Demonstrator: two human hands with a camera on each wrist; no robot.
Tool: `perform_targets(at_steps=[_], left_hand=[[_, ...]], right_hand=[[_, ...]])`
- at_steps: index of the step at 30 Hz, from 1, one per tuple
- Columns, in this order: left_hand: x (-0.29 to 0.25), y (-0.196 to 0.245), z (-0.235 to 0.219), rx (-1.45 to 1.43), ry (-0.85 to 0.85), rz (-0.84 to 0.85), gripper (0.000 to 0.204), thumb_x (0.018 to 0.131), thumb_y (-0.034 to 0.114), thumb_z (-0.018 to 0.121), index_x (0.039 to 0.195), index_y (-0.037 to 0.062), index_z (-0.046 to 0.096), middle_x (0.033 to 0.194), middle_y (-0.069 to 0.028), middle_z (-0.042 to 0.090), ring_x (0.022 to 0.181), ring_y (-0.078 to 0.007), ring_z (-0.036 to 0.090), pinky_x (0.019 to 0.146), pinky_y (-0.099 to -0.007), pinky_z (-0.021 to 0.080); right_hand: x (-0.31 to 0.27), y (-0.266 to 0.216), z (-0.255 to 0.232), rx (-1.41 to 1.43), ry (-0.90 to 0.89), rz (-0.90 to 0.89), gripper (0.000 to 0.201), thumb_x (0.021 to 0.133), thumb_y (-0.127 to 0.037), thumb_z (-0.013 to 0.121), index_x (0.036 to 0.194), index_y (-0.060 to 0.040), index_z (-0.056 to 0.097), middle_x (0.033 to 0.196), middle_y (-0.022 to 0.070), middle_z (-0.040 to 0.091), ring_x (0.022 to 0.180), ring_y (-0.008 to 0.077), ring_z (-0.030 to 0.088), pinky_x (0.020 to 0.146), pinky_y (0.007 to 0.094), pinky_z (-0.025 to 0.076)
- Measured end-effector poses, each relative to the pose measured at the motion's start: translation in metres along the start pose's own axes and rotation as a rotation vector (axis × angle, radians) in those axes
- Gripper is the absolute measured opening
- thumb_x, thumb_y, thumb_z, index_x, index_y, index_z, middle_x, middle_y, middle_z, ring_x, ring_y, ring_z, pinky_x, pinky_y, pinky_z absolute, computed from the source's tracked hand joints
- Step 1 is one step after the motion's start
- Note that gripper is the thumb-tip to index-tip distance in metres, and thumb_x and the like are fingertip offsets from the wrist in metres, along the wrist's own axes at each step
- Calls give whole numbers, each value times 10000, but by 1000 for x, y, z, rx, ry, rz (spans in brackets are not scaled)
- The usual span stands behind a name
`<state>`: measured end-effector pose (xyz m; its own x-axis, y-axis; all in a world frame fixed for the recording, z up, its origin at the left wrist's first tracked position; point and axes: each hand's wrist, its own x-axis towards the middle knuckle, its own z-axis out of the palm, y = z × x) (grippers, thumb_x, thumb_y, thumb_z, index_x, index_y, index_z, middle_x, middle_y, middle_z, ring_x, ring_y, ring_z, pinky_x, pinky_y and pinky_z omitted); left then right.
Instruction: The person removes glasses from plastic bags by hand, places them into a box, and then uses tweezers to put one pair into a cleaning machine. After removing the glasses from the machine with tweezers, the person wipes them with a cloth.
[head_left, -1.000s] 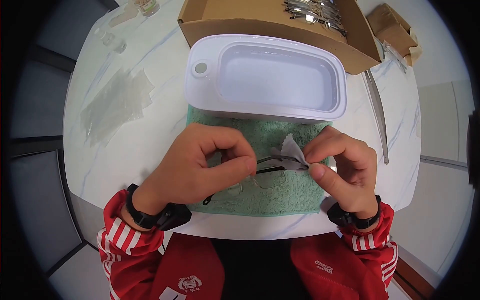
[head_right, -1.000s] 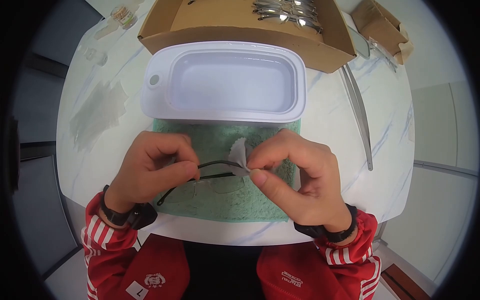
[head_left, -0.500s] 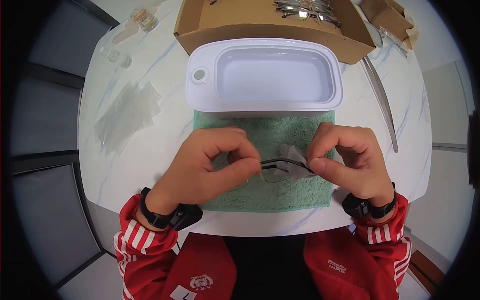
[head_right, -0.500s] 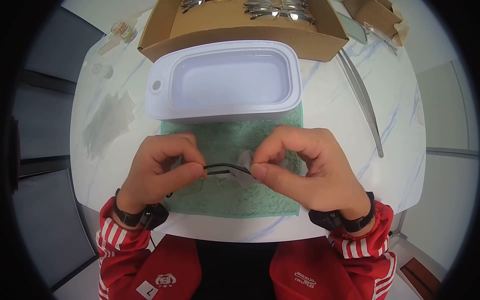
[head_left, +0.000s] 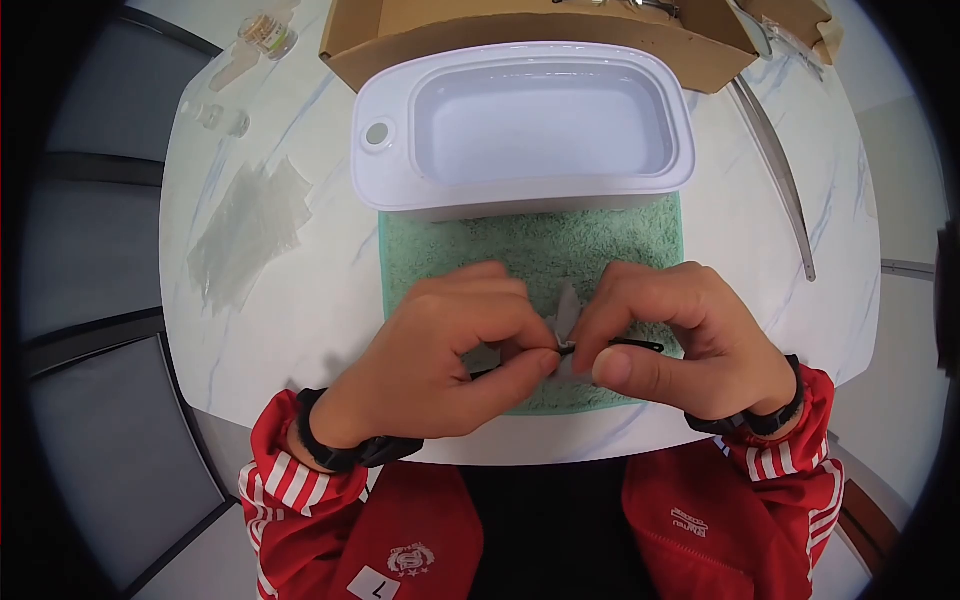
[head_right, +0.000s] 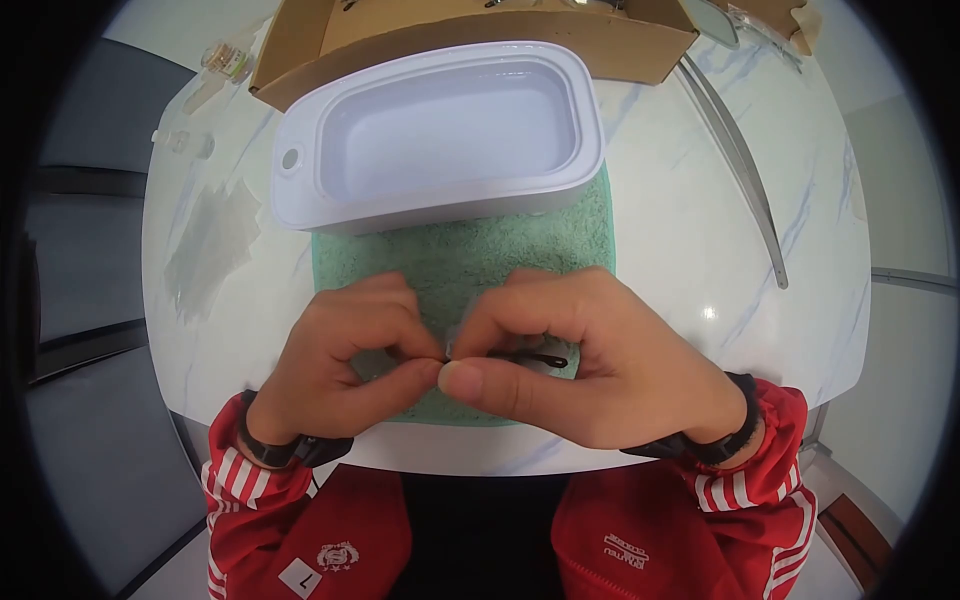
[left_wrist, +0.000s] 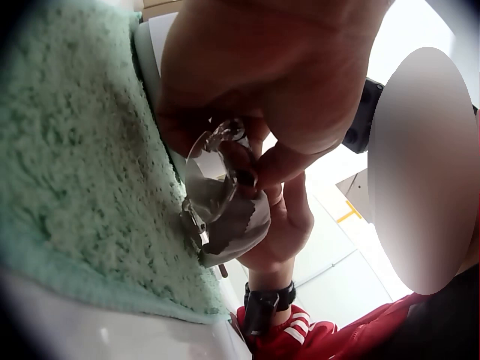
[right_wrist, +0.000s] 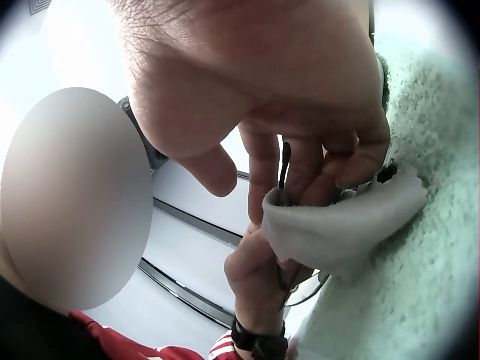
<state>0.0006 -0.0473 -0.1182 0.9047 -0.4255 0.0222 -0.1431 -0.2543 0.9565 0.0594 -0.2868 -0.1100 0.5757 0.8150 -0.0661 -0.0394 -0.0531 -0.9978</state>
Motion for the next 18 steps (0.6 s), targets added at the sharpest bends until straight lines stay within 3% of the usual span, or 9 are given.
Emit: perform_targets(at_steps=[9,12,18], left_hand=[[-3,-3,-3,16,-22,31,35,797,41,727,800,60,698,677,-44,589,628,-216,509,589,-340,385],[-6,-3,-9,35,13,6,25,799,35,723,799,50,702,676,-42,589,633,-196,518,585,-322,390],[-12,-1,-11,-122,174,-100,41,839,37,684,816,30,717,692,-18,604,646,-121,523,595,-263,408]], right_hand=[[-1,0,0,42,31,74,145,882,-14,723,971,-18,608,825,24,641,751,101,582,686,267,462],[-1,-2,-3,48,60,135,258,784,49,746,977,-27,592,879,49,664,821,113,618,788,256,462],[-3,-3,-8,59,264,54,242,785,78,650,1000,-19,599,865,1,597,802,84,540,788,245,424]])
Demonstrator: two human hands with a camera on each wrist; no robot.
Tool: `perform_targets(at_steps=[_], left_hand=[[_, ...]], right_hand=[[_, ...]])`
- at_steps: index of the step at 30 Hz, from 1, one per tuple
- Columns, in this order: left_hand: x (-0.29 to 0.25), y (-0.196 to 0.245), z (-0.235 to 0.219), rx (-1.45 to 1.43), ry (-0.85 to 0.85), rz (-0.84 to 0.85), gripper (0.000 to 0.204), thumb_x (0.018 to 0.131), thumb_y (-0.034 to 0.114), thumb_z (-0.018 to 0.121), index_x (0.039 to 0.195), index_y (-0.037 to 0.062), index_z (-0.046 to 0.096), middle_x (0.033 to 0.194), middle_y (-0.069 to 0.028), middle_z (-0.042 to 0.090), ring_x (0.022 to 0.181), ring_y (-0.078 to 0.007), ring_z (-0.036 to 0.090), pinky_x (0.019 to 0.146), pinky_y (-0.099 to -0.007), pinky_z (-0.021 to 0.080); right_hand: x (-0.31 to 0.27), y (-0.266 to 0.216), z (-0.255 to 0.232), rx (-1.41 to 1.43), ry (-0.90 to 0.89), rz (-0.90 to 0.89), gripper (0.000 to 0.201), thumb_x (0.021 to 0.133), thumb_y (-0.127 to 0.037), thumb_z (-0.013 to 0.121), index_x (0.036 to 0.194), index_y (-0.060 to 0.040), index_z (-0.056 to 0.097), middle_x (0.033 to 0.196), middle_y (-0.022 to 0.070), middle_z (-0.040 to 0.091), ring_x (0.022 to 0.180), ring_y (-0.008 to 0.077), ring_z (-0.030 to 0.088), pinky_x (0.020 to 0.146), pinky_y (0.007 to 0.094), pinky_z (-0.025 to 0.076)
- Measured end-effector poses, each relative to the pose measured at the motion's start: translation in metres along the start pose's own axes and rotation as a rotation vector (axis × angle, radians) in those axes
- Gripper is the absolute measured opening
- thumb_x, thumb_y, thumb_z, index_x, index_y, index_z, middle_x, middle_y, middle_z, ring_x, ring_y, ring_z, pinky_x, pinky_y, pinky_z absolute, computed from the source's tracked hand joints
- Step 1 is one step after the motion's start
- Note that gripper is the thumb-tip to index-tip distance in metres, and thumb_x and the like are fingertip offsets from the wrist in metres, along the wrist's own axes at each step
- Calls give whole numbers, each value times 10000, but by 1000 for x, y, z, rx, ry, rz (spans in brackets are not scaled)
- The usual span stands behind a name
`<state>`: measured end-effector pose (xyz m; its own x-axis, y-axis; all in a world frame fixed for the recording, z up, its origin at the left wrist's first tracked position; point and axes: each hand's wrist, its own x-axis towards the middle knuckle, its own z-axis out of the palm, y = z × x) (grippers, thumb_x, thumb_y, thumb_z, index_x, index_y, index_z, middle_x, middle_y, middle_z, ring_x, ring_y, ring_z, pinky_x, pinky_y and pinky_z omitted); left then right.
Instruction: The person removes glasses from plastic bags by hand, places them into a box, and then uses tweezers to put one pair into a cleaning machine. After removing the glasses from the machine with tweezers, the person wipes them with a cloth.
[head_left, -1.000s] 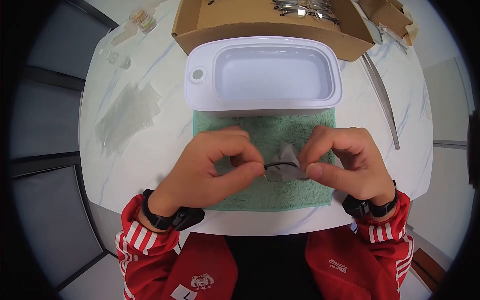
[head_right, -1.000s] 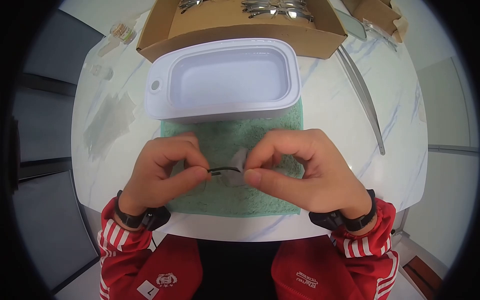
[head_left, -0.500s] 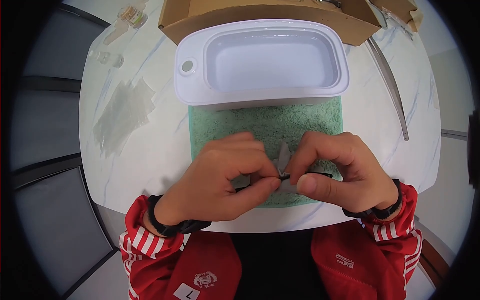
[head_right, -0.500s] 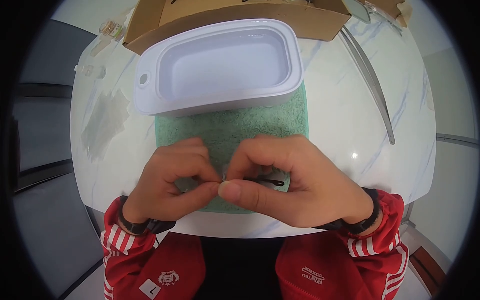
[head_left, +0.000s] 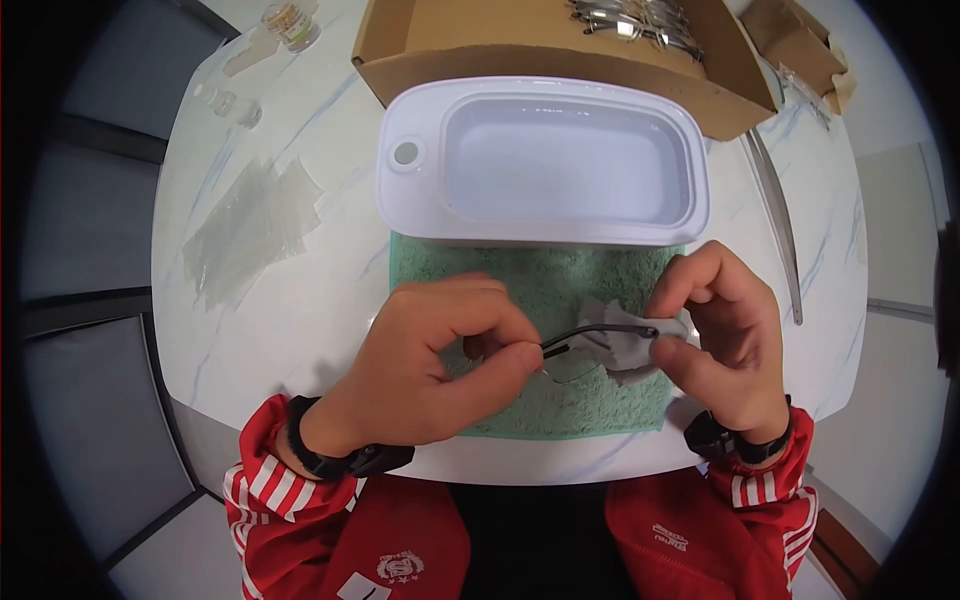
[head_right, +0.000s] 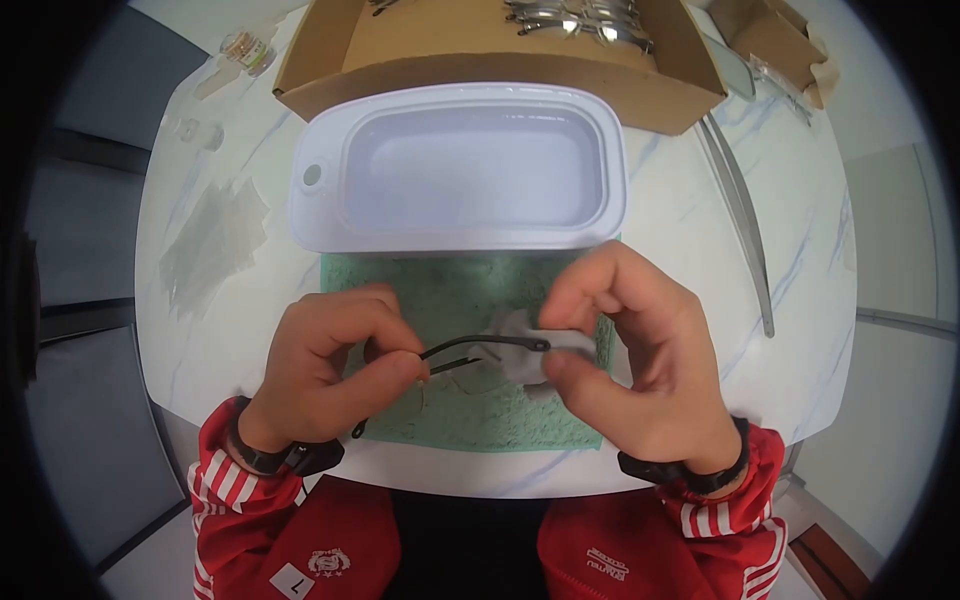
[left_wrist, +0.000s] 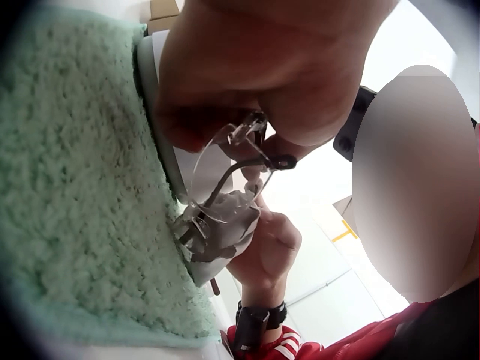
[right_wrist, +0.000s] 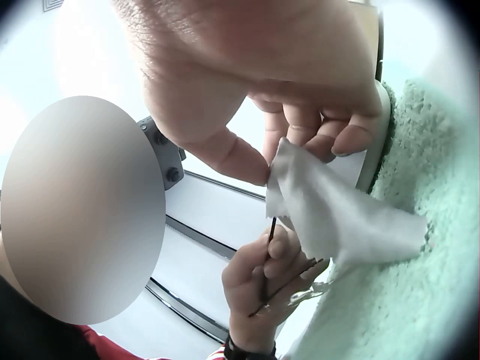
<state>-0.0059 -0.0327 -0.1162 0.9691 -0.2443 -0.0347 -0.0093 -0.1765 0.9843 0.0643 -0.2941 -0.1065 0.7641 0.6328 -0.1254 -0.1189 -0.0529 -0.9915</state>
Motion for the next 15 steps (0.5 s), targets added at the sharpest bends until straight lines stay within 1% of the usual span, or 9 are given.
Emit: perform_targets(at_steps=[2,3,5,6,8,9,11,12,15], left_hand=[[0,0,-1,-25,-2,-20,59,852,41,672,827,30,725,700,-15,607,643,-109,522,594,-255,412],[1,-1,-1,-30,9,-9,59,852,41,672,827,30,725,700,-15,607,643,-109,522,594,-255,412],[2,-2,-1,-22,-19,14,45,847,39,684,829,29,725,699,-18,604,641,-111,525,589,-261,409],[2,-1,-1,-29,-9,23,45,847,39,684,829,29,725,699,-18,604,641,-111,525,589,-261,409],[2,1,0,-40,-34,-9,27,842,36,697,831,32,722,693,-22,594,638,-121,525,585,-269,406],[2,2,1,-47,-19,-1,27,842,36,697,831,32,722,693,-22,594,638,-121,525,585,-269,406],[3,3,3,-16,-38,-3,16,843,39,705,830,33,714,684,-28,580,640,-136,528,583,-282,409],[4,2,5,-24,-24,1,16,843,39,705,830,33,714,684,-28,580,640,-136,528,583,-282,409],[7,-3,8,-9,-21,48,20,849,38,698,831,30,705,687,-32,574,642,-149,530,585,-293,417]], right_hand=[[0,2,-2,-63,86,-62,240,772,78,629,995,-7,602,889,21,596,828,101,538,815,262,425],[0,2,-2,-77,77,-67,240,772,78,629,995,-7,602,889,21,596,828,101,538,815,262,425],[0,1,-2,-120,135,-105,235,773,62,649,995,1,600,909,31,602,850,114,540,824,270,424],[0,1,-2,-133,127,-107,235,773,62,649,995,1,600,909,31,602,850,114,540,824,270,424],[0,1,0,-101,143,-120,236,776,64,664,1005,15,637,924,58,634,855,145,560,835,282,435],[1,2,0,-114,130,-122,236,776,64,664,1005,15,637,924,58,634,855,145,560,835,282,435],[4,2,0,-248,-32,-237,229,787,54,680,1013,17,686,939,100,673,872,191,584,844,305,456],[5,-3,4,-261,-54,-223,234,790,47,692,1015,-6,723,942,123,704,890,233,602,845,327,475],[9,-5,10,-358,-123,-274,241,785,32,717,1019,-23,722,931,107,721,887,242,609,834,333,482]])
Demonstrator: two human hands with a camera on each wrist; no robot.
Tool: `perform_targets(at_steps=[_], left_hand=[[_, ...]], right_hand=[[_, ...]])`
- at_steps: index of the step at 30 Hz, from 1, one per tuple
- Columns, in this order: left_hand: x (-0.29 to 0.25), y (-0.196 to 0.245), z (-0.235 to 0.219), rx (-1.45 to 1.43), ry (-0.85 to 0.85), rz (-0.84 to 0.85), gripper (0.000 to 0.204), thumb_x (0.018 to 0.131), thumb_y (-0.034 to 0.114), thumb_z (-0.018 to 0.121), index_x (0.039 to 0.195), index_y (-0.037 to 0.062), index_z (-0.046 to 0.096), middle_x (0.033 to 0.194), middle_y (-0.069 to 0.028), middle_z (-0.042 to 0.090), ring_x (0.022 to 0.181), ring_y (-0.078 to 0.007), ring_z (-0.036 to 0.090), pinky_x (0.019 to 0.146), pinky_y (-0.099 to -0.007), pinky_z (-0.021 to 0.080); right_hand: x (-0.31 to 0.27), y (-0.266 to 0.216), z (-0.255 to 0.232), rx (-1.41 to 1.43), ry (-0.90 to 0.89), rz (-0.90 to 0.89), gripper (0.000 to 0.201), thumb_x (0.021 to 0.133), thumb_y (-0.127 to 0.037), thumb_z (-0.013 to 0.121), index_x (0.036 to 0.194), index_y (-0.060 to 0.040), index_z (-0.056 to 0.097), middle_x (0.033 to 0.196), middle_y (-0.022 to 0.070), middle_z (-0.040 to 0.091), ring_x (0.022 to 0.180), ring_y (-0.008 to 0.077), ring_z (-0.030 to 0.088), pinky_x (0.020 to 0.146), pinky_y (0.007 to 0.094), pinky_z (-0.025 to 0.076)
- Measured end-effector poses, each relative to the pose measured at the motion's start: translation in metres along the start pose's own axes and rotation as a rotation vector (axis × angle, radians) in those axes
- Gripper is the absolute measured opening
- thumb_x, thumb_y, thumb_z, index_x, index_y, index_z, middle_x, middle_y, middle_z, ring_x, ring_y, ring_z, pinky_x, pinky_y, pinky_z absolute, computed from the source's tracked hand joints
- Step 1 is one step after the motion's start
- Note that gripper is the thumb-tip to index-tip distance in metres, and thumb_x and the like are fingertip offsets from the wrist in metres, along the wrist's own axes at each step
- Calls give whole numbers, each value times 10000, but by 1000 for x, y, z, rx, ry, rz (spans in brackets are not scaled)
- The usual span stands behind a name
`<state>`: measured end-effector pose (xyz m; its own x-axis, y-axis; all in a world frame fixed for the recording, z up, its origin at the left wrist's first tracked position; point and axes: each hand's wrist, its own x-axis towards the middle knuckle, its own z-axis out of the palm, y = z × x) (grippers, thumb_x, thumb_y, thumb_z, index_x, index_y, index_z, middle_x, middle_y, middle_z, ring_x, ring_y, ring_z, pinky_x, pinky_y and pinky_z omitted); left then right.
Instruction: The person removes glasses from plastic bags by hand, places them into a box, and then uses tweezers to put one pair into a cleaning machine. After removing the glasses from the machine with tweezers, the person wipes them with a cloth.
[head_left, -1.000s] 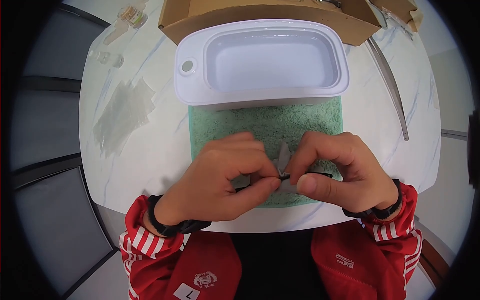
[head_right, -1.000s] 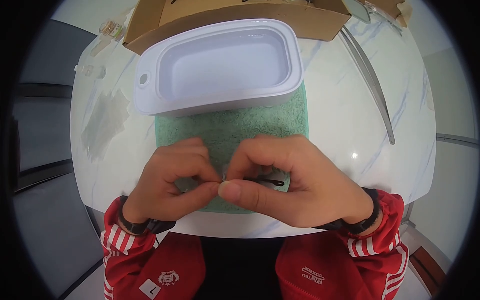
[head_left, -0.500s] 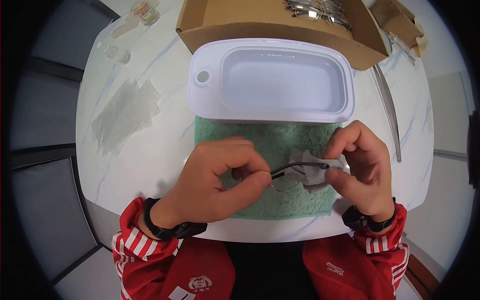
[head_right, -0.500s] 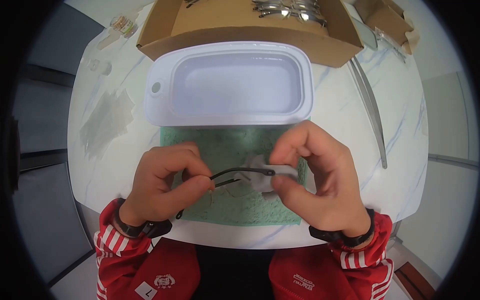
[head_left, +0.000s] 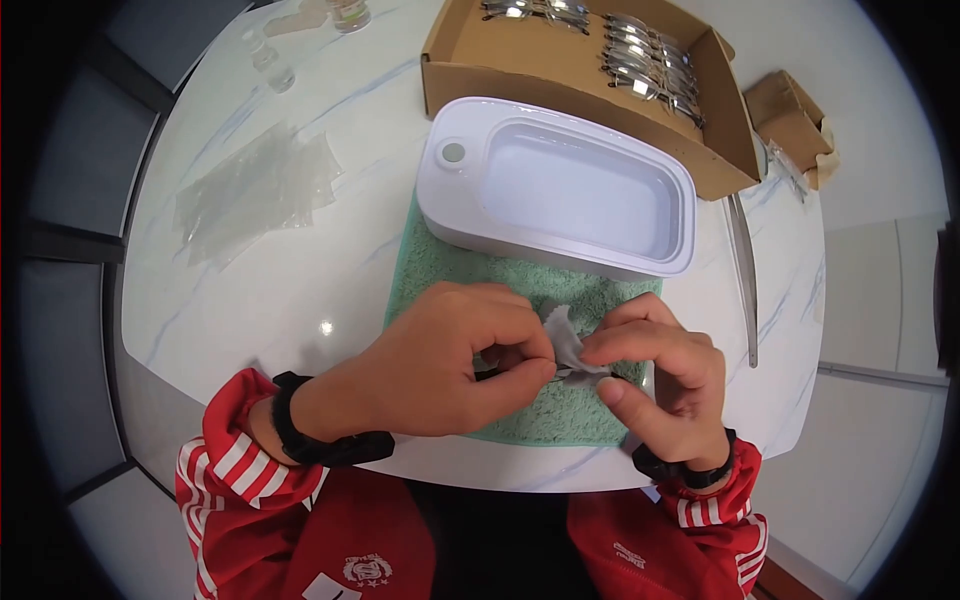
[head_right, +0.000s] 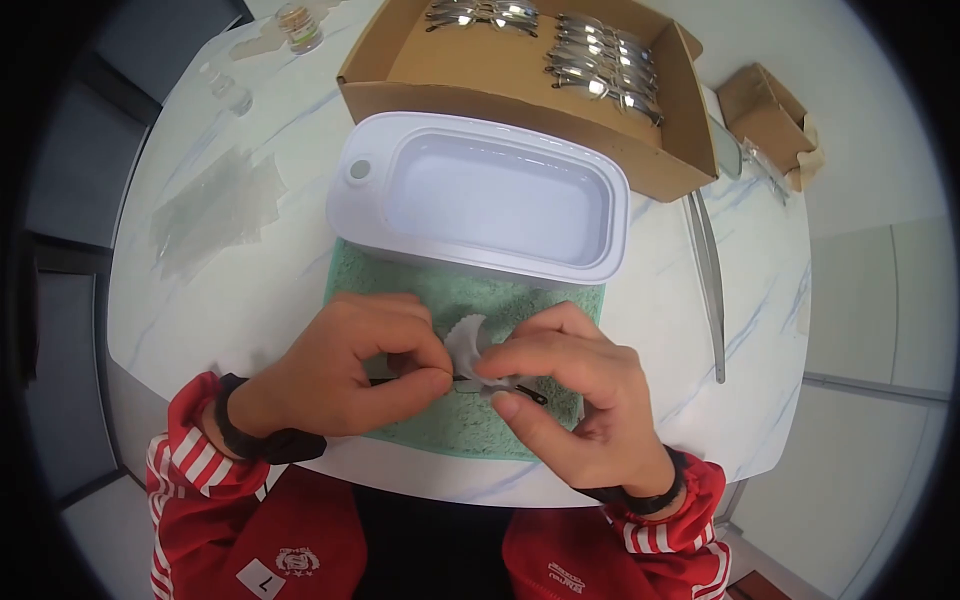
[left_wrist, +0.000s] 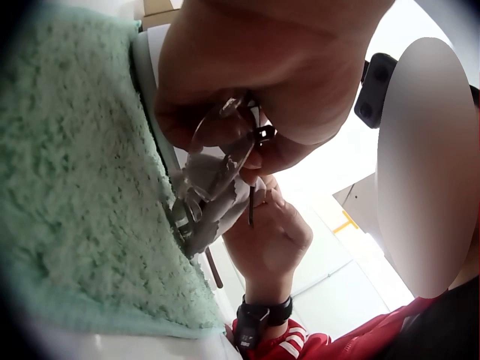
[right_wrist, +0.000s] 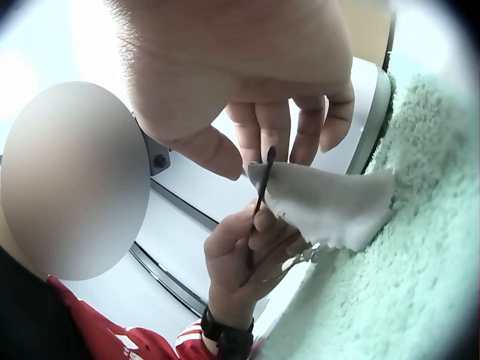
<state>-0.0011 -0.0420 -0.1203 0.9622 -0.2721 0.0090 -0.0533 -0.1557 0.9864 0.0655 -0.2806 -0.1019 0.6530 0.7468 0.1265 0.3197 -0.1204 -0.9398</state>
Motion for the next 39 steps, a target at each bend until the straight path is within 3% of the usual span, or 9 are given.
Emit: perform_targets(at_steps=[8,14,20,25,29,31,34,38,39], left_hand=[[-5,-1,-5,13,-14,49,42,869,59,692,842,28,703,723,-34,599,661,-137,555,602,-276,438],[-9,7,-21,-60,-75,-100,95,915,86,657,876,25,720,840,-16,695,742,-79,595,665,-246,466],[-11,9,-29,-201,-98,-47,162,964,140,654,916,-4,712,858,-25,703,755,-77,597,709,-233,483],[-17,22,-34,-266,-72,-19,202,978,185,665,932,-7,711,872,-30,701,752,-77,593,715,-232,488],[-22,32,-32,-281,-52,-6,216,985,198,661,939,-8,711,875,-25,698,745,-73,583,713,-231,487],[-24,39,-31,-246,-42,-20,215,986,197,661,941,-7,711,875,-25,697,747,-72,582,715,-230,486],[-26,49,-26,-221,-29,-56,211,986,195,660,947,-5,713,874,-24,696,751,-71,580,717,-227,483],[-25,61,-22,-171,-32,-52,212,983,200,661,947,0,722,855,-15,689,745,-70,580,697,-219,473],[-25,64,-21,-161,-39,-43,212,983,200,661,947,0,722,855,-15,689,745,-70,580,697,-219,473]], right_hand=[[0,0,-5,14,-131,-1,87,785,12,721,865,-21,720,864,89,706,835,233,595,800,347,444],[-8,-5,-15,154,15,132,24,792,-6,658,789,-26,644,844,65,636,838,188,562,829,323,416],[-9,-3,-18,95,111,143,38,788,-29,650,774,-25,614,815,62,611,822,193,549,809,323,419],[-5,-8,-11,-464,-38,66,80,756,-82,697,810,-31,665,778,89,637,797,272,566,745,353,444],[-4,-16,-6,-563,-103,5,110,763,-106,731,854,-46,709,785,92,659,805,291,577,747,375,455],[-5,-16,-2,-694,-12,-215,171,764,-114,758,926,-59,744,781,84,654,790,289,571,752,385,462],[-7,-32,5,-638,75,-190,221,785,-97,762,1003,-61,757,801,81,651,781,274,571,753,366,471],[-10,-39,6,-421,20,-163,239,813,-85,759,1047,-39,743,833,72,652,771,221,577,732,332,469],[-10,-41,5,-351,110,-102,238,829,-78,752,1060,-26,734,836,62,656,767,190,574,730,315,469]])
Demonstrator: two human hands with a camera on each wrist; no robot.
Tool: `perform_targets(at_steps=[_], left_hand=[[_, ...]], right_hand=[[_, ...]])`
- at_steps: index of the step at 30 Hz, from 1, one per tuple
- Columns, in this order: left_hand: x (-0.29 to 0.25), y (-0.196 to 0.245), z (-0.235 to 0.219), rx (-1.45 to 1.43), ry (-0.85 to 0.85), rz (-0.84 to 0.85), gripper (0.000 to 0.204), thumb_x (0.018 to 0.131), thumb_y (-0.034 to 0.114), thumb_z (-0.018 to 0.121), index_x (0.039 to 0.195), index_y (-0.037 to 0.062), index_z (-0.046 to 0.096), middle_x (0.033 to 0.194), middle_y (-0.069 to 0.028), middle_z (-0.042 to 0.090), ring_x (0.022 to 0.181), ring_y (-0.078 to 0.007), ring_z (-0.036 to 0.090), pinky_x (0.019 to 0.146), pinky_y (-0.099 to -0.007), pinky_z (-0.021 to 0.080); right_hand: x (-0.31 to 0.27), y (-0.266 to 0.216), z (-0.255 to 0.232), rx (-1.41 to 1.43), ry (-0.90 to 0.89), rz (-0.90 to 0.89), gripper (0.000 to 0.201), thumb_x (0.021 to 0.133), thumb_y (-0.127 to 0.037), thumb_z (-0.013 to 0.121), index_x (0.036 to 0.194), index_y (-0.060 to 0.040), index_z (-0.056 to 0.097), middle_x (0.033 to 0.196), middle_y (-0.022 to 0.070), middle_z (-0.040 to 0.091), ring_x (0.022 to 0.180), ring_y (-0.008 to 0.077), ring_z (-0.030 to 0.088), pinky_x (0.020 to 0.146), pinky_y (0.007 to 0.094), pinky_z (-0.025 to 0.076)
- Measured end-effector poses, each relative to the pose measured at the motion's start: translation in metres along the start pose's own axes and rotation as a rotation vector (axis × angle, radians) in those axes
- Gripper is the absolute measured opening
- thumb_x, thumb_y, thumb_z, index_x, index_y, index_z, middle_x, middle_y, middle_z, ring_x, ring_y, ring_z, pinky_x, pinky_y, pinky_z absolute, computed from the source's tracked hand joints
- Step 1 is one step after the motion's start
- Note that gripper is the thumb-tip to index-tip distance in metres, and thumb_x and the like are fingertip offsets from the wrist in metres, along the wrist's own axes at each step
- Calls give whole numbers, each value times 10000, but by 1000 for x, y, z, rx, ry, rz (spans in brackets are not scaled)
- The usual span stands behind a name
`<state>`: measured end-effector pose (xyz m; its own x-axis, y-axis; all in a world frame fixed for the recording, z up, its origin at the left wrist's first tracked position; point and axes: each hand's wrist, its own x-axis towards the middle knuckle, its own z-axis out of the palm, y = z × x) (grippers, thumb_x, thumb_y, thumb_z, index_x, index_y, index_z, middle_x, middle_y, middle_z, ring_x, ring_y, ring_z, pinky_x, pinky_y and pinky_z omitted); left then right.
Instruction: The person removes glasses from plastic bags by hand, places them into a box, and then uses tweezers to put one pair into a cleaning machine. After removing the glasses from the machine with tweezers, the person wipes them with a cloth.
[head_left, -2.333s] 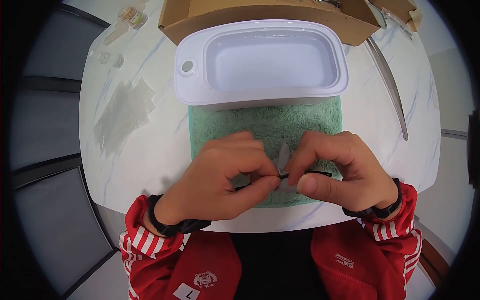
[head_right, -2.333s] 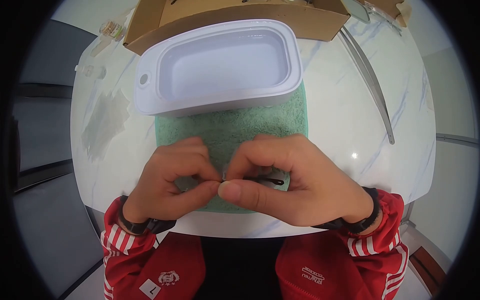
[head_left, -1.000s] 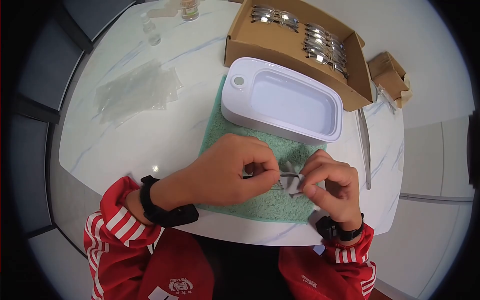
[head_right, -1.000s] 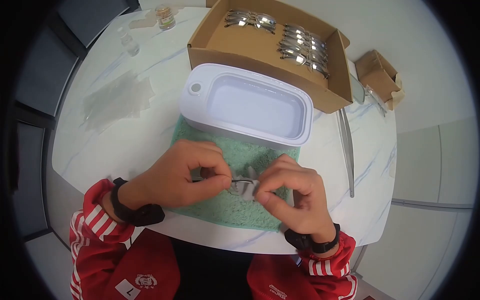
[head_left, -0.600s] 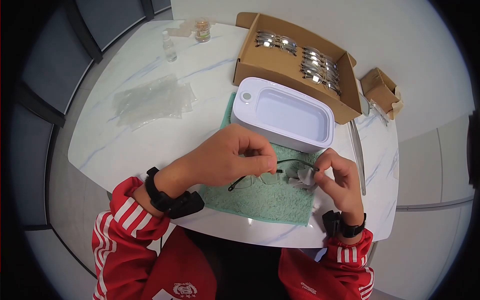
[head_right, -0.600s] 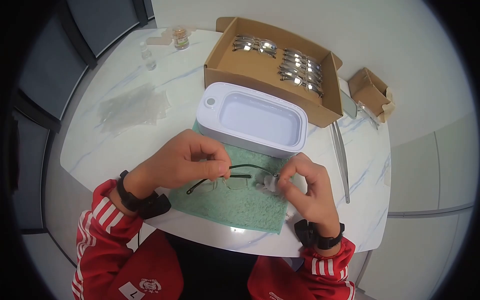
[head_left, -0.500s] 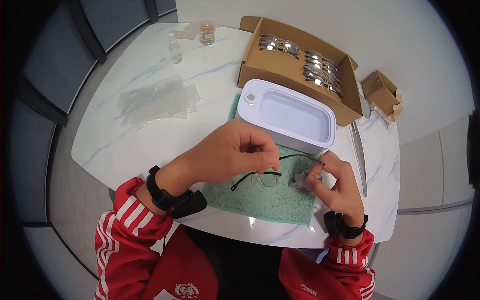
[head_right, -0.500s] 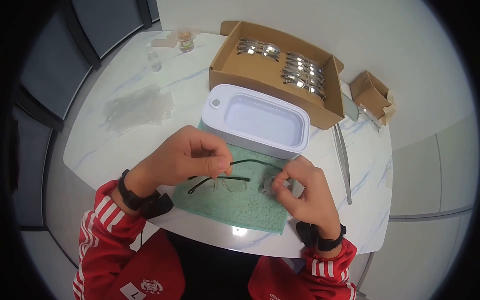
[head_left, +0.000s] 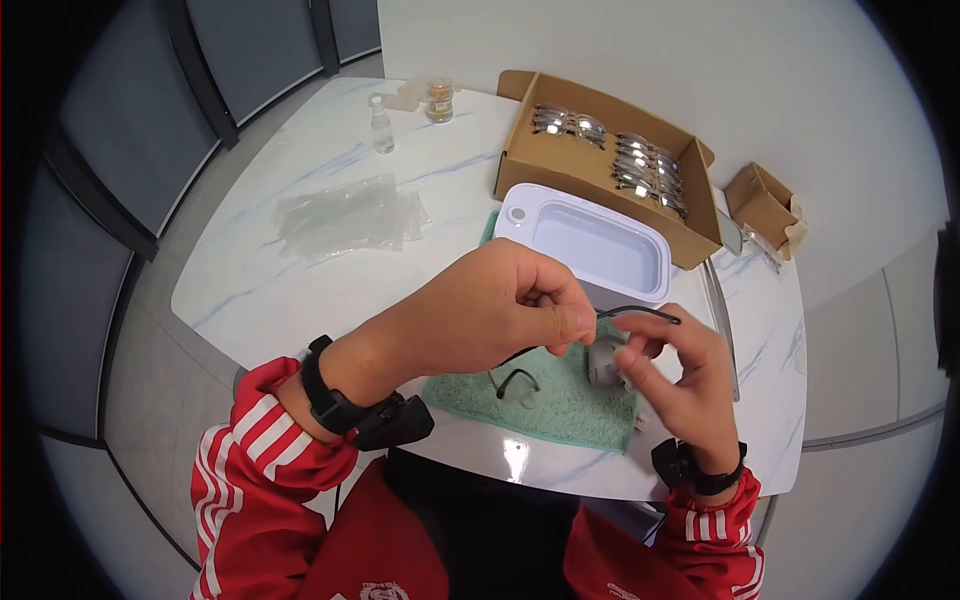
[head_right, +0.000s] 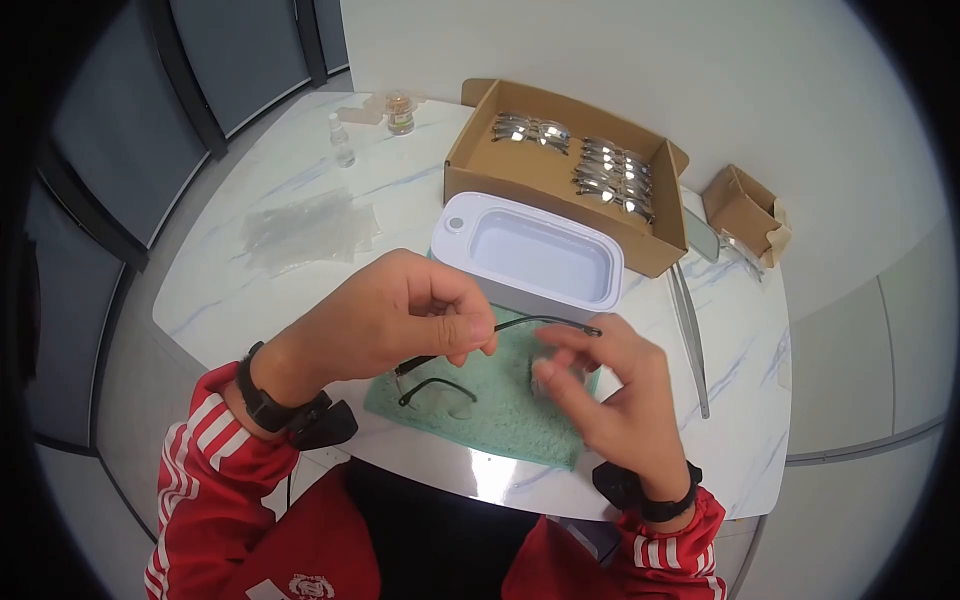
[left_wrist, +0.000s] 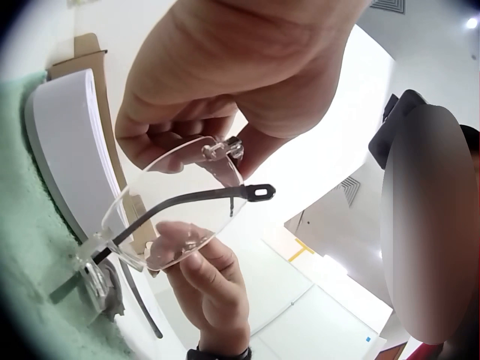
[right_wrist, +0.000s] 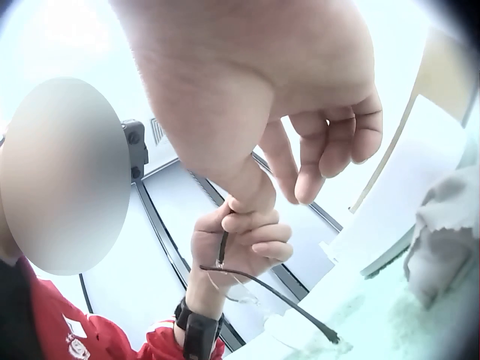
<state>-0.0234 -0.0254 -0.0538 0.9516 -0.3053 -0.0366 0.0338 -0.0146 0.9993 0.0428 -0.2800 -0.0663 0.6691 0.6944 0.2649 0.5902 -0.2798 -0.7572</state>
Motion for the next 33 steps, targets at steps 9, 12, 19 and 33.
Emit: perform_targets(at_steps=[9,12,19,33], left_hand=[[4,18,10,325,-21,-109,168,924,194,671,923,41,740,737,42,626,634,-36,524,583,-222,434],[7,22,11,336,-47,-205,182,921,210,681,921,37,736,723,52,608,609,-34,509,558,-228,430],[6,-1,0,1012,491,630,148,886,155,705,913,11,722,735,-84,660,627,-173,596,593,-290,467],[-47,-8,41,500,404,-102,250,956,178,643,824,-30,687,624,2,572,577,-74,478,538,-257,396]], right_hand=[[-8,-6,-16,418,-100,250,251,976,-123,654,1156,43,708,856,62,717,805,95,655,720,246,497],[-3,-1,-8,347,-135,310,223,977,-154,667,1082,32,728,743,31,689,701,62,618,633,208,459],[0,0,3,618,-115,493,221,991,-191,643,954,15,714,738,33,690,608,52,547,563,195,415],[-16,-39,61,788,-301,490,210,1020,-204,611,1041,-2,663,893,66,742,659,55,579,590,213,449]])
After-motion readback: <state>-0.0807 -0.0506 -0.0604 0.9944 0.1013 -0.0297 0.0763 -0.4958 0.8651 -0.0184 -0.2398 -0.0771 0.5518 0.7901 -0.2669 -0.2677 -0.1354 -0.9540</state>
